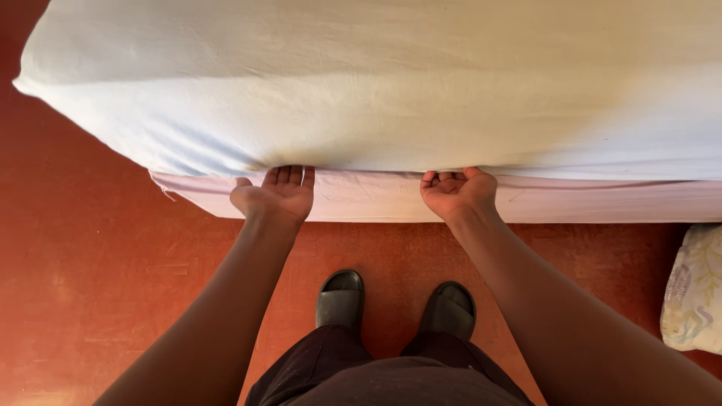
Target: The person is smoothing out a white sheet on a bed and tucking the edges under the mattress to make the bed.
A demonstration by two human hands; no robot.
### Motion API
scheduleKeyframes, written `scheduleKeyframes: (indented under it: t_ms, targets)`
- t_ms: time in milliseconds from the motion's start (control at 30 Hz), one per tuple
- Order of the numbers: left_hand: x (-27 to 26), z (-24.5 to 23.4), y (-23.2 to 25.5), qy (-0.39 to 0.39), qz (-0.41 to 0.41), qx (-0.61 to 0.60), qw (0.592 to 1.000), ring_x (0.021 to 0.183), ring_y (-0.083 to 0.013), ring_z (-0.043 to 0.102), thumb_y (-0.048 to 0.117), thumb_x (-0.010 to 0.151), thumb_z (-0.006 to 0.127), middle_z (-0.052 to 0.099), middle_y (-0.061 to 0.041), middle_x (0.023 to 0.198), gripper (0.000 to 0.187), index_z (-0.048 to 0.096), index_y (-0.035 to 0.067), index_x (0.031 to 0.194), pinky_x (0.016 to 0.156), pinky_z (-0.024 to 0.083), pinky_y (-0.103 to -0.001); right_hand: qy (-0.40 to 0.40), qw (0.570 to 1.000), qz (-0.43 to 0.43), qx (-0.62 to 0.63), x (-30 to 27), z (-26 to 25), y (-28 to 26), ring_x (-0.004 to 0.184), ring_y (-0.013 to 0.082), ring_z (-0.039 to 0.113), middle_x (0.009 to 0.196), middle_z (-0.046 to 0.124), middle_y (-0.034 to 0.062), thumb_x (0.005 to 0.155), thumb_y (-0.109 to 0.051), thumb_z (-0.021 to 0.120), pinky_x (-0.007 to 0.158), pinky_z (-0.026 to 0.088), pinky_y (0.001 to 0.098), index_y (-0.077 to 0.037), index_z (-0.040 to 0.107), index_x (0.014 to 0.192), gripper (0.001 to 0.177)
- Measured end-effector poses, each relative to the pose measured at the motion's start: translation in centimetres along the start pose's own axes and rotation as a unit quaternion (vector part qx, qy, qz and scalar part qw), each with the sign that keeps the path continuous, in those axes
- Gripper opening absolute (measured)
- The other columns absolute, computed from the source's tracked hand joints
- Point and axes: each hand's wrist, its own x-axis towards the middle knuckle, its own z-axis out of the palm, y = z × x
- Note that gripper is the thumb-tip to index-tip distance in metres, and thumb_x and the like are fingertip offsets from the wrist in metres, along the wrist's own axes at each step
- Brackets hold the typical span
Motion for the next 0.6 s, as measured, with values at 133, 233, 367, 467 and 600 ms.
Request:
scheduleKeyframes:
  t_ms: [133, 233, 367, 467, 600]
  targets:
    - [3.4, -0.7, 0.1, -0.021, -0.006, -0.059, 0.998, 0.143, -0.0362, 0.041, 0.059, 0.105, 0.021, 0.042, -0.024, 0.152, 0.080, 0.031, -0.006, 0.150, 0.122, 0.031, -0.050, -0.012, 1.000, 0.008, 0.012, 3.3, -0.7, 0.0, 0.087, 0.0125, 0.059, 0.103, 0.066, 0.0018, 0.105, -0.016, 0.046, 0.078, 0.045, 0.0333, -0.009, 0.057, 0.103, 0.013]
    - [4.3, -1.2, 0.2, -0.053, -0.039, -0.117, 0.991, 0.143, -0.0328, 0.045, 0.066, 0.099, 0.027, 0.046, -0.020, 0.153, 0.089, 0.037, -0.007, 0.150, 0.120, 0.036, -0.048, -0.004, 1.000, -0.006, -0.027, 3.8, -1.7, 0.1, 0.084, 0.0143, 0.053, 0.101, 0.065, 0.0029, 0.106, -0.020, 0.047, 0.071, 0.041, 0.0324, -0.010, 0.054, 0.102, 0.014]
    - [3.4, -0.4, 1.0, -0.052, -0.059, -0.075, 0.994, 0.137, -0.0354, 0.048, 0.073, 0.095, 0.029, 0.046, -0.020, 0.152, 0.096, 0.038, -0.005, 0.150, 0.119, 0.033, -0.051, 0.050, 0.995, -0.012, -0.090, 0.8, -0.8, 0.2, 0.090, 0.0155, 0.064, 0.108, 0.067, 0.0026, 0.102, -0.027, 0.057, 0.078, 0.052, 0.0294, -0.009, 0.060, 0.118, 0.024]
    - [2.7, -0.1, 1.3, -0.050, -0.070, -0.054, 0.995, 0.133, -0.0329, 0.050, 0.075, 0.094, 0.029, 0.048, -0.017, 0.148, 0.096, 0.038, -0.002, 0.150, 0.119, 0.034, -0.051, 0.158, 0.981, -0.027, -0.106, -1.0, -0.2, 0.6, 0.105, 0.0183, 0.066, 0.121, 0.062, 0.0079, 0.101, -0.020, 0.067, 0.090, 0.060, 0.0283, -0.006, 0.049, 0.134, 0.041]
    - [2.8, -0.3, 1.9, -0.039, -0.074, -0.034, 0.996, 0.131, -0.0297, 0.052, 0.077, 0.092, 0.029, 0.051, -0.014, 0.142, 0.097, 0.041, 0.001, 0.150, 0.117, 0.035, -0.052, 0.056, 0.994, -0.044, -0.086, -3.3, 0.2, 2.4, 0.124, 0.0223, 0.064, 0.132, 0.059, 0.0079, 0.099, -0.022, 0.057, 0.098, 0.054, 0.0357, -0.007, 0.051, 0.140, 0.044]
